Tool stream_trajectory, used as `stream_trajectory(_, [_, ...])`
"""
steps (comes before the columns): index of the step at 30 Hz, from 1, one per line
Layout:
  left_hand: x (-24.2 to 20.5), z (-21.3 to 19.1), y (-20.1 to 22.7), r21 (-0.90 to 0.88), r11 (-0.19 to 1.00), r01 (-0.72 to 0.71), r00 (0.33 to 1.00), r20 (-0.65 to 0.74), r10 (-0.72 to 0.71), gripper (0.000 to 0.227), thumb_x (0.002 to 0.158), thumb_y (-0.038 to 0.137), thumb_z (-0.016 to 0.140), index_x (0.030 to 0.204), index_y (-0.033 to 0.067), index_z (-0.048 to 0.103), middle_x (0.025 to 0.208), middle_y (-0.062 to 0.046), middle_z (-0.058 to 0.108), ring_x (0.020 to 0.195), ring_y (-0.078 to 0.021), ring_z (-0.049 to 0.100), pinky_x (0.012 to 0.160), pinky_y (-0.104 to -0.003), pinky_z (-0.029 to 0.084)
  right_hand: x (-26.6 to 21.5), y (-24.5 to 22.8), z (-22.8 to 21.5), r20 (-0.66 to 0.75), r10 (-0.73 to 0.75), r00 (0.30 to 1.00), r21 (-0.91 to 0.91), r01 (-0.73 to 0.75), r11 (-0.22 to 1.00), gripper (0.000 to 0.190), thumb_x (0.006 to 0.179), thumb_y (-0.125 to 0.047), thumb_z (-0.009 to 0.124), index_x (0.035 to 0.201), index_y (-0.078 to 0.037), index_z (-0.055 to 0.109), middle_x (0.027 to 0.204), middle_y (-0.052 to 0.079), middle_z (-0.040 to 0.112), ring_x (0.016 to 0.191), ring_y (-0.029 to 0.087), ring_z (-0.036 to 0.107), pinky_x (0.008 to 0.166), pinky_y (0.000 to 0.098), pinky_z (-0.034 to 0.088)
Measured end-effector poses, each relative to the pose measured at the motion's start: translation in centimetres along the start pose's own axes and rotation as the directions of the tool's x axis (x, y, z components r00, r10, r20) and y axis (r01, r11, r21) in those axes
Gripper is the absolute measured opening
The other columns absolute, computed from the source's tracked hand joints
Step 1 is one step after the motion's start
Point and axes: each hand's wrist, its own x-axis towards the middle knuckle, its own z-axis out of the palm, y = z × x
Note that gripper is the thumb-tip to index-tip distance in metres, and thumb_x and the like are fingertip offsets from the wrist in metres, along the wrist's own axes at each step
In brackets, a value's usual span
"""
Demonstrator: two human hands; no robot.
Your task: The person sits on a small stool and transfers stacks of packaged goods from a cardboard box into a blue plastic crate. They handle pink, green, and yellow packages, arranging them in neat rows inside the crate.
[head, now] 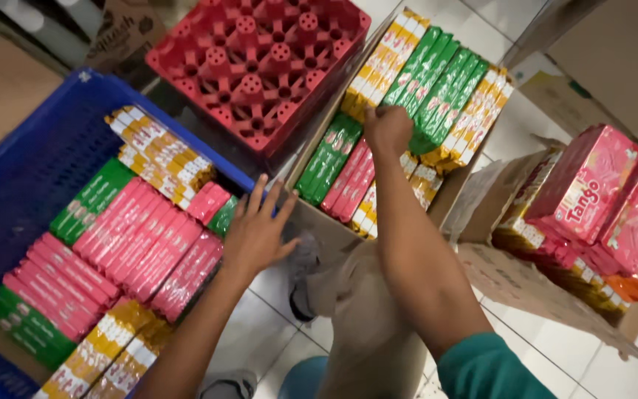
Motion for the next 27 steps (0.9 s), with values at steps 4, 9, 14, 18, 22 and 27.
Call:
stream_trajectory(4, [0.5, -0.1, 0.4, 0.007, 0.999, 0.034, 0.999, 0.033, -0.035, 0.101, 0.076, 0.058, 0.079, 0.16, 0.0199, 0.038, 0.162, -0.017, 0.035, 0.156, -0.0438, 0.021, 0.113, -0.06, 0.039, -0.3, -1.3, -1.5, 0.047, -0.008, 0.999, 0.046, 0.005, 0.999, 0.024, 0.089, -0.045, 0.073, 0.105, -0.03, 0.082, 0.099, 0.017, 0.077, 0.104, 0.041, 0.073, 0.088, 0.0486, 0.061])
stream_trajectory(9, [0.2, 0.0, 0.3, 0.049, 0.998, 0.048, 0.997, 0.063, -0.051, 0.102, 0.078, 0.061, 0.075, 0.163, 0.0243, 0.031, 0.163, -0.015, 0.032, 0.156, -0.0419, 0.02, 0.114, -0.06, 0.038, -0.4, -0.8, -0.9, 0.093, -0.073, 0.993, 0.022, 0.071, 0.997, 0.019, 0.09, -0.038, 0.073, 0.104, -0.028, 0.081, 0.103, 0.015, 0.077, 0.109, 0.039, 0.071, 0.092, 0.0484, 0.06])
stream_trajectory(14, [0.1, 0.3, 0.3, 0.063, 0.997, 0.042, 0.999, -0.013, -0.041, 0.1, 0.078, 0.061, 0.075, 0.161, 0.0243, 0.035, 0.159, -0.015, 0.04, 0.155, -0.0401, 0.025, 0.113, -0.058, 0.04, 0.7, 0.9, -0.1, 0.098, -0.213, 0.972, 0.044, 0.209, 0.977, 0.021, 0.092, -0.035, 0.068, 0.105, -0.023, 0.08, 0.101, 0.016, 0.077, 0.108, 0.04, 0.071, 0.092, 0.0502, 0.058])
stream_trajectory(18, [-0.1, 0.1, 0.4, 0.059, 0.997, 0.049, 0.998, -0.028, -0.048, 0.096, 0.079, 0.061, 0.075, 0.16, 0.0242, 0.037, 0.159, -0.014, 0.04, 0.156, -0.038, 0.025, 0.114, -0.058, 0.04, 2.3, 2.1, 0.7, 0.095, -0.352, 0.931, 0.011, 0.353, 0.936, 0.018, 0.089, -0.038, 0.069, 0.099, -0.027, 0.08, 0.095, 0.01, 0.077, 0.101, 0.039, 0.072, 0.09, 0.0499, 0.058])
stream_trajectory(22, [-0.4, 0.2, 0.4, 0.035, 0.998, 0.06, 0.998, 0.001, -0.06, 0.096, 0.081, 0.061, 0.073, 0.161, 0.0252, 0.034, 0.16, -0.013, 0.038, 0.157, -0.0365, 0.023, 0.114, -0.057, 0.04, 1.8, 2.2, -2.5, 0.172, -0.495, 0.852, 0.056, 0.493, 0.868, 0.015, 0.085, -0.033, 0.069, 0.093, -0.026, 0.079, 0.091, 0.008, 0.076, 0.098, 0.04, 0.071, 0.087, 0.0537, 0.057])
stream_trajectory(27, [-0.4, -0.2, 0.4, 0.013, 0.997, 0.079, 0.997, 0.021, -0.079, 0.096, 0.081, 0.059, 0.074, 0.161, 0.0258, 0.034, 0.162, -0.012, 0.036, 0.158, -0.0342, 0.019, 0.115, -0.056, 0.04, -3.2, -0.7, -8.8, 0.621, -0.356, 0.698, -0.173, 0.565, 0.807, 0.03, 0.077, -0.044, 0.07, 0.102, -0.032, 0.082, 0.106, 0.012, 0.079, 0.114, 0.043, 0.068, 0.107, 0.0479, 0.052])
